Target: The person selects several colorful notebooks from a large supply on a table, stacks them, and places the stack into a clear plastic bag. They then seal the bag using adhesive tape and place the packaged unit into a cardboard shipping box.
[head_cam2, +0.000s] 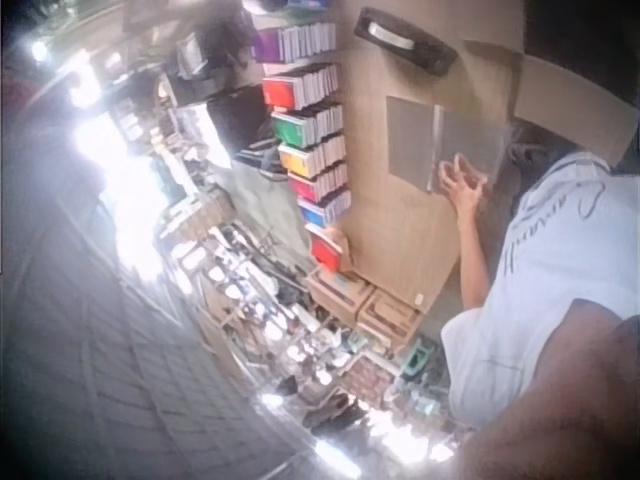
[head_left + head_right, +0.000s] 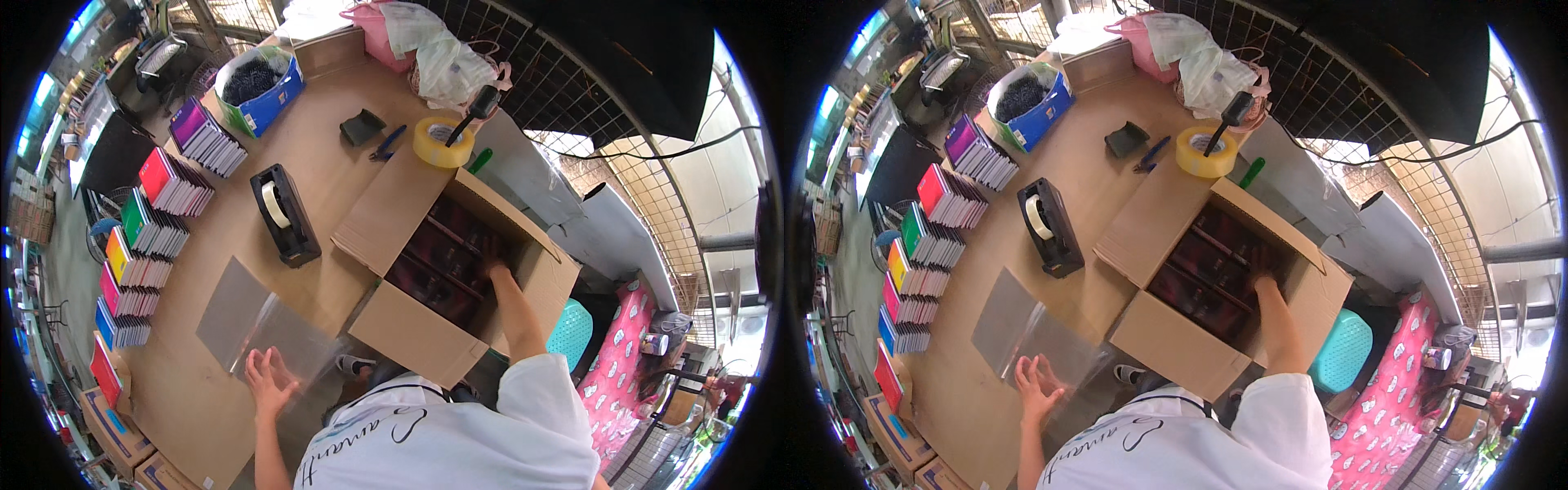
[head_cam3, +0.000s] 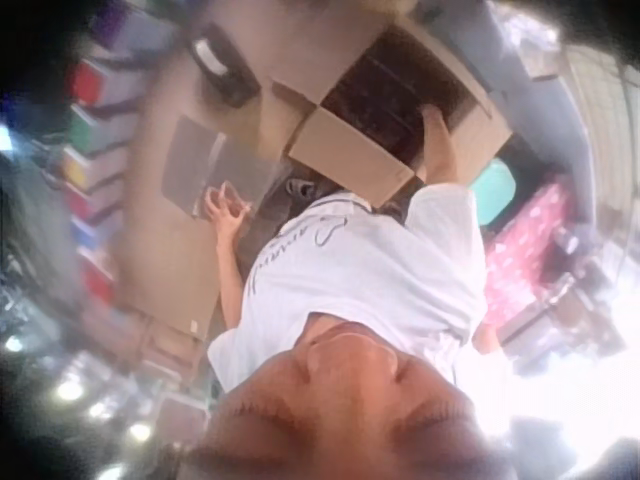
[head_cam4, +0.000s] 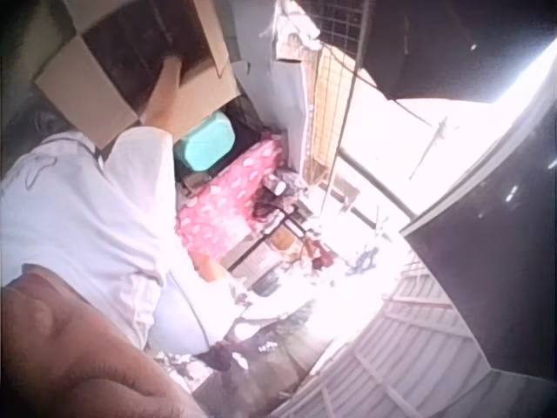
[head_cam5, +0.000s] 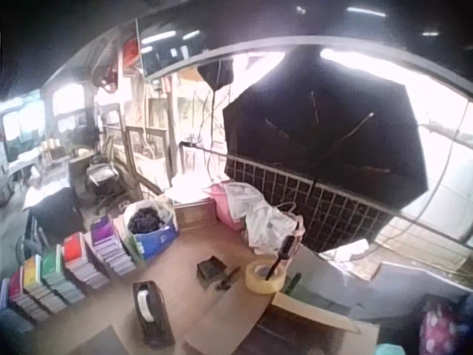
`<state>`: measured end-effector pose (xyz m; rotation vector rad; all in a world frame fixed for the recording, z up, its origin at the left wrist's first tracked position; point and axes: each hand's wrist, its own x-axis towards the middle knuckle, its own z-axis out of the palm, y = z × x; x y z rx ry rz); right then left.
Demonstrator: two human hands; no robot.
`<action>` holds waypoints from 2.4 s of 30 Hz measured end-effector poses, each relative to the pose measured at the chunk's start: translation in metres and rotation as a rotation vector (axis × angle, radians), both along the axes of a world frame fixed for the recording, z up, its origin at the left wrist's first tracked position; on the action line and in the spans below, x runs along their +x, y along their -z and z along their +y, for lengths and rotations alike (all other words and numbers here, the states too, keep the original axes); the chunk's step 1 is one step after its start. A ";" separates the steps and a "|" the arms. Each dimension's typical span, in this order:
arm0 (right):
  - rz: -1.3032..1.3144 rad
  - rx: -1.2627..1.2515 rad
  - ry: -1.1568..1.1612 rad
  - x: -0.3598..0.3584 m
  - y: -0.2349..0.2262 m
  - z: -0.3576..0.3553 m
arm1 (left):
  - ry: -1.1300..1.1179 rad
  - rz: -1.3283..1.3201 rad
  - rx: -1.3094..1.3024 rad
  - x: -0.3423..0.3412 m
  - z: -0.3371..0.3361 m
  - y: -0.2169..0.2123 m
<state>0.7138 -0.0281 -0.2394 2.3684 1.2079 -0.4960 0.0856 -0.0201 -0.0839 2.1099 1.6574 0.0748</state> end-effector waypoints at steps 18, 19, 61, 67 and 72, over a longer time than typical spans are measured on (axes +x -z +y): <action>0.790 0.358 -1.475 -0.389 -0.202 0.065 | 0.142 0.356 -0.033 -0.018 -0.024 -0.006; 0.637 0.269 -1.553 -0.390 -0.181 0.065 | 0.130 0.367 -0.018 -0.022 -0.030 -0.002; 0.525 0.732 -1.153 -0.877 -0.307 0.420 | -0.946 -2.238 0.179 -0.274 0.161 0.001; 0.463 0.223 -1.151 -0.890 -0.307 0.454 | -0.949 -2.203 -0.013 -0.247 0.135 0.019; 0.351 0.484 -1.450 -0.914 -0.295 0.423 | -0.997 -2.148 0.067 -0.244 0.141 0.013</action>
